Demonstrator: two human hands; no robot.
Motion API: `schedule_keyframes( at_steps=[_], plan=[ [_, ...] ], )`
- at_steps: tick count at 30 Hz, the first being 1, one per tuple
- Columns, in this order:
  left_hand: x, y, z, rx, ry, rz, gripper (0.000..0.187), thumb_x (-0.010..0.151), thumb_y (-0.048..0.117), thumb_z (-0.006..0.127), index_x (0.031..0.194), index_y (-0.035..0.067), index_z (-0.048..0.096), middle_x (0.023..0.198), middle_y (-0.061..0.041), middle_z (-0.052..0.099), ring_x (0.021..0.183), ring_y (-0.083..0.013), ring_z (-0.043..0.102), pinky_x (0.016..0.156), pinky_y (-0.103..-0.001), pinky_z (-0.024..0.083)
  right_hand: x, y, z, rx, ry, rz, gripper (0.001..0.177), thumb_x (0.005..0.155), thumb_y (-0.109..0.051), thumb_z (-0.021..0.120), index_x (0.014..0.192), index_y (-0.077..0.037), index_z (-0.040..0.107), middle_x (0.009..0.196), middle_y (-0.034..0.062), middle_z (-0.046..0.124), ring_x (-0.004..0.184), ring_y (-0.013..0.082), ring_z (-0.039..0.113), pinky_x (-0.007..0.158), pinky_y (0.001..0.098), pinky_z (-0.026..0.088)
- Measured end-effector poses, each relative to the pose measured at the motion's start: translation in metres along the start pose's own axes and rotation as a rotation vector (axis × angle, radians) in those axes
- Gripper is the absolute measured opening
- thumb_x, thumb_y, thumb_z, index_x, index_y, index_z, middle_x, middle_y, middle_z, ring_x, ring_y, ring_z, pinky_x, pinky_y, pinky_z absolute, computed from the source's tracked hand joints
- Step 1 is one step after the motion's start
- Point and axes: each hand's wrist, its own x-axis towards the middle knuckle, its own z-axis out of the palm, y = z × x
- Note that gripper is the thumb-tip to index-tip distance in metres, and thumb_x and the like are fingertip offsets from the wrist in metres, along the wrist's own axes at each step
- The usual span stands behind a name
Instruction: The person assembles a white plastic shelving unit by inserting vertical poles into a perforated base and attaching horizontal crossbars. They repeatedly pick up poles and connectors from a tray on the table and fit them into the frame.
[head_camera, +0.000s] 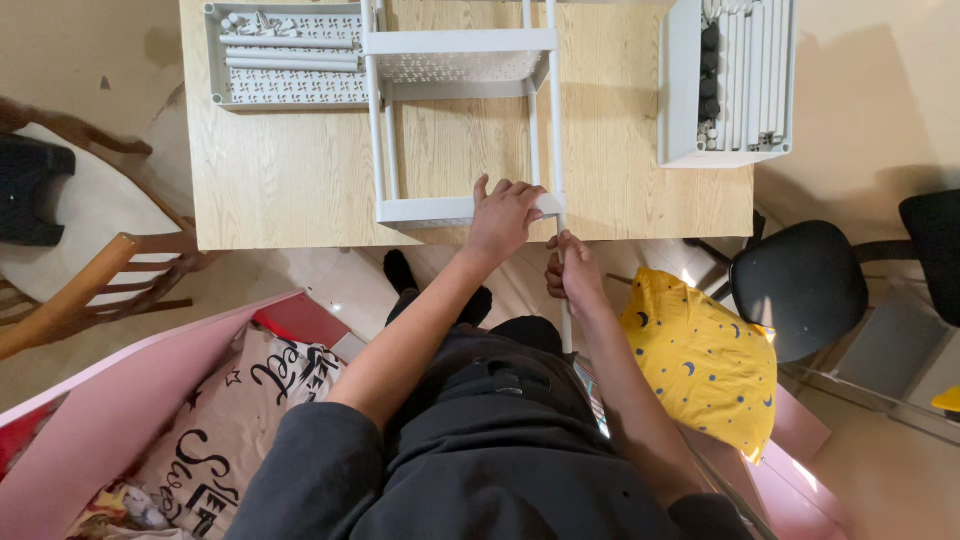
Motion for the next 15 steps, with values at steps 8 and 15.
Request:
schedule_keyframes(
  at_steps=[8,15],
  plan=[
    [0.001,-0.002,0.003,0.003,-0.016,0.013,0.047,0.097,0.027,0.061,0.141,0.011,0.057,0.133,-0.004,0.065,0.129,-0.0281,0.053,0.118,-0.072,0.006,0.014,0.011,-0.01,-0.349,0.127,-0.244,0.046,0.108,-0.04,0.045,0.132,-0.003,0.059,0.091,0.0114,0.072,0.061,0.0172,0.066,0.057,0.0317,0.058],
    [-0.005,-0.003,-0.004,0.186,0.051,0.133,0.063,0.097,0.032,0.059,0.152,0.005,0.044,0.157,-0.011,0.047,0.151,-0.0362,0.031,0.117,-0.076,-0.003,-0.019,-0.013,-0.008,-0.824,0.388,-0.531,0.044,0.11,-0.037,0.049,0.135,-0.003,0.064,0.116,0.0159,0.074,0.098,0.0215,0.073,0.088,0.0331,0.054]
  ],
)
